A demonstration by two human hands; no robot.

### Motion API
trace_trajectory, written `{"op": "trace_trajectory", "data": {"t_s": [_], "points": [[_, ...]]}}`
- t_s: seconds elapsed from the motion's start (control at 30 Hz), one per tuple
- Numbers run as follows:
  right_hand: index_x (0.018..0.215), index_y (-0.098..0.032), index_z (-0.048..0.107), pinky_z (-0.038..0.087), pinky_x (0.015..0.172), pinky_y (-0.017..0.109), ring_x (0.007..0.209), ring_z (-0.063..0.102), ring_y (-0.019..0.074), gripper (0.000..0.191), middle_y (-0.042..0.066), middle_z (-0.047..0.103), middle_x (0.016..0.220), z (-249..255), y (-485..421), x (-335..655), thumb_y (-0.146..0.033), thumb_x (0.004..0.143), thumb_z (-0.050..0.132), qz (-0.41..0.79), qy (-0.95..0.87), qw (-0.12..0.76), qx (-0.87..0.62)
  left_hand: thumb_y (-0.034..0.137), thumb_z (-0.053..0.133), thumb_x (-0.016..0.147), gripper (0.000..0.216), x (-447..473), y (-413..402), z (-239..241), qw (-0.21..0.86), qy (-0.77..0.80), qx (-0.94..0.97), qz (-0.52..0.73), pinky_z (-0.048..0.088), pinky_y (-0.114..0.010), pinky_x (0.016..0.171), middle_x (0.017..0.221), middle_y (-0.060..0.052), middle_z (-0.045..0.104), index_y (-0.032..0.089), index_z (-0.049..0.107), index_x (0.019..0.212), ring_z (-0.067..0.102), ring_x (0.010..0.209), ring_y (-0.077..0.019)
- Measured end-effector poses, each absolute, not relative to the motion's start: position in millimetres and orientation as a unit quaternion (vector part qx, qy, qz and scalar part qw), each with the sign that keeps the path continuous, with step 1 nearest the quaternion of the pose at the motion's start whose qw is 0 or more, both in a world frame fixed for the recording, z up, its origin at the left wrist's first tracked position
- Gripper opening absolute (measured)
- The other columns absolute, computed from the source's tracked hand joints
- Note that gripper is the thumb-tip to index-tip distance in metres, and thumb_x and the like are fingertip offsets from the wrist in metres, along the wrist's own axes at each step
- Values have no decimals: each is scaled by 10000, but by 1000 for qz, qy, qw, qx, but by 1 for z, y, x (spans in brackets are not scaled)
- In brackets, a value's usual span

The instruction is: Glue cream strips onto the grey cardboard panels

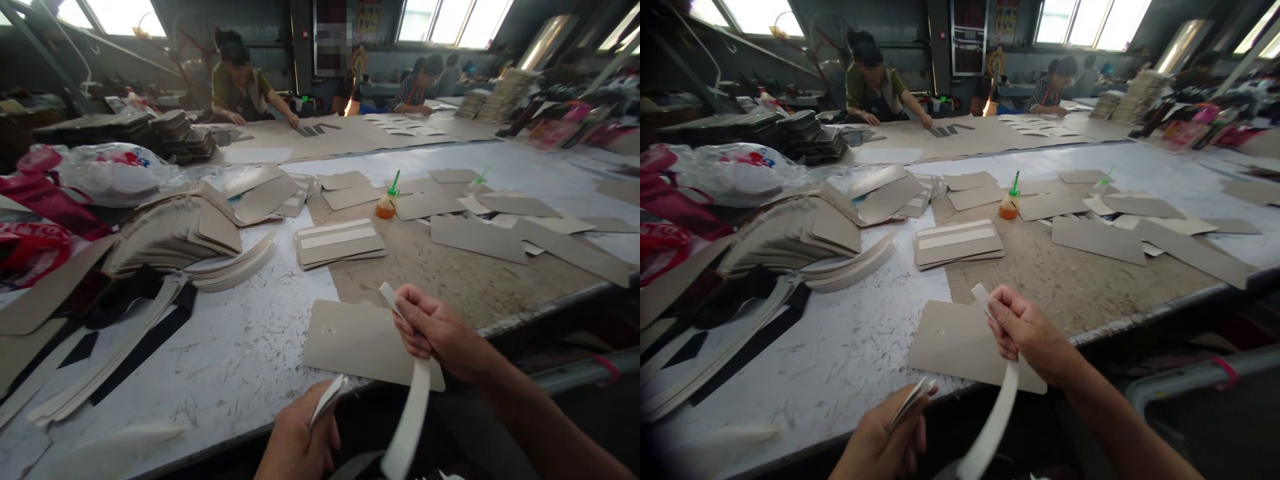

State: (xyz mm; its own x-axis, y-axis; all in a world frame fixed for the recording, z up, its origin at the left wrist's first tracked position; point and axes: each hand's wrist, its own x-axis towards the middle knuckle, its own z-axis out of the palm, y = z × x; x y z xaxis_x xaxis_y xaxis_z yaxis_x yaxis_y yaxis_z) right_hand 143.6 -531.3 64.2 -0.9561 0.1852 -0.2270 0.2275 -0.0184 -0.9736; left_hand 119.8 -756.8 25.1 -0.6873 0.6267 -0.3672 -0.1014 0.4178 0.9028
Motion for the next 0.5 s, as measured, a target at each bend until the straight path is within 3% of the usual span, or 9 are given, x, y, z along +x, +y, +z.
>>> {"op": "trace_trajectory", "data": {"t_s": [0.1,0.17,0.23,0.37,0.5], "points": [[769,-196,468,314,520,223,531,453,109,192,-24,488,602,76,-510,126,-334,899,438,-373,922,47,93,216,351,862,321,102,-762,19,133,847,294,422,515,-307,735,837,-52,666,196,594,1071,631,781,-169],[805,-193,492,312,556,239,592,503,136,131,3,546,639,79,-512,112,-271,895,437,-229,969,80,54,103,343,815,400,86,-761,11,22,862,347,368,508,-353,835,1012,-93,651,181,561,1142,607,954,-190],[824,-188,498,319,569,236,625,532,143,117,19,589,681,76,-522,97,-239,901,426,-221,967,122,20,24,326,770,473,70,-759,0,-32,862,398,312,511,-376,865,1068,-113,636,156,537,1172,590,1014,-195],[781,-170,500,348,582,212,648,551,129,118,27,624,714,52,-538,67,-196,884,449,-330,929,169,-14,-21,330,727,527,54,-756,-25,-82,853,460,231,497,-414,913,1161,-147,612,110,496,1210,548,1125,-219],[797,-164,500,353,597,219,654,530,129,147,29,608,731,29,-530,47,-208,903,409,-362,924,118,30,-37,291,747,508,62,-756,-46,-112,855,449,234,489,-408,934,1189,-161,600,70,482,1206,510,1175,-224]]}}
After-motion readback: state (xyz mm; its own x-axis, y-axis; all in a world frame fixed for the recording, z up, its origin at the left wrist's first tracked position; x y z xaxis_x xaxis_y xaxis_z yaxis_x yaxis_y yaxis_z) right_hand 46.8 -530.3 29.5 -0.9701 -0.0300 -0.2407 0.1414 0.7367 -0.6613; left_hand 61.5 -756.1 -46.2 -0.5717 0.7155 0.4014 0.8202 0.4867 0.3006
